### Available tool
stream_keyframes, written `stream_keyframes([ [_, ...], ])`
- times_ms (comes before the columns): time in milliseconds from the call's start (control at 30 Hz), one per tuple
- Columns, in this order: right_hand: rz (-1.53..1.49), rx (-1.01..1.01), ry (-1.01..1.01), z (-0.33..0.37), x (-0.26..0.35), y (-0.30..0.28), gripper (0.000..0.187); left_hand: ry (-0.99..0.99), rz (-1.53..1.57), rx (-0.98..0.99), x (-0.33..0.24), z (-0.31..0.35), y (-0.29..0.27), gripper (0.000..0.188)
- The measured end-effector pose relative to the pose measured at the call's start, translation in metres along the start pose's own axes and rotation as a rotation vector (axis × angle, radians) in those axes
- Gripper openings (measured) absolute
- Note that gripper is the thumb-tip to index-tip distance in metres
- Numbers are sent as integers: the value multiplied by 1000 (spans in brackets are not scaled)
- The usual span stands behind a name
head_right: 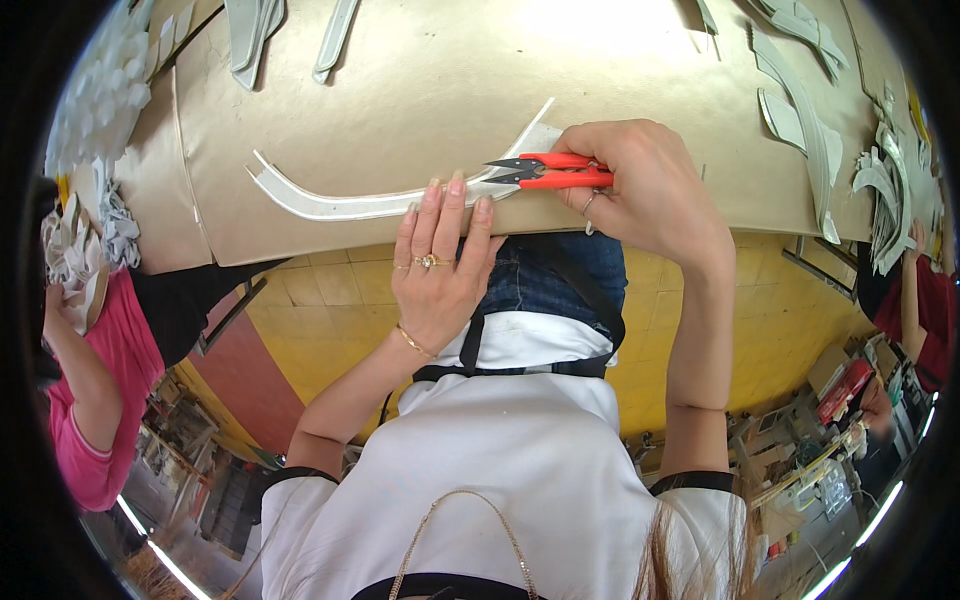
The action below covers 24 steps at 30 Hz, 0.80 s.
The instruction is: The person trims white fabric pieces using red-handled scissors, then applies glue from a bottle to small fabric pieces and presses them onto a cardboard surface. The person handles multiple fabric pieces and tools on a cluttered workbench.
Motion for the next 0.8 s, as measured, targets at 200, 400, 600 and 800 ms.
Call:
stream_keyframes([
  [200,47,23,-9,-3,-1,-1,14,12,25,-32,0,0,3,52],
  [400,65,16,-2,-4,-1,-1,16,-15,-17,-44,-4,-4,4,53],
  [600,93,21,13,-6,2,-2,15,-43,-25,-25,-7,-5,2,54],
  [800,130,31,45,-8,5,-3,16,-120,-80,-11,-21,-17,-1,56],
])
Point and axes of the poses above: each hand's wrist, its own z-axis away from the middle knuckle, its own y-axis out of the palm, x = y × z, the point moved 1 cm from there along -z, towards the middle knuckle, and after that the axes turned 11 degrees about x, right-handed, at the moved point
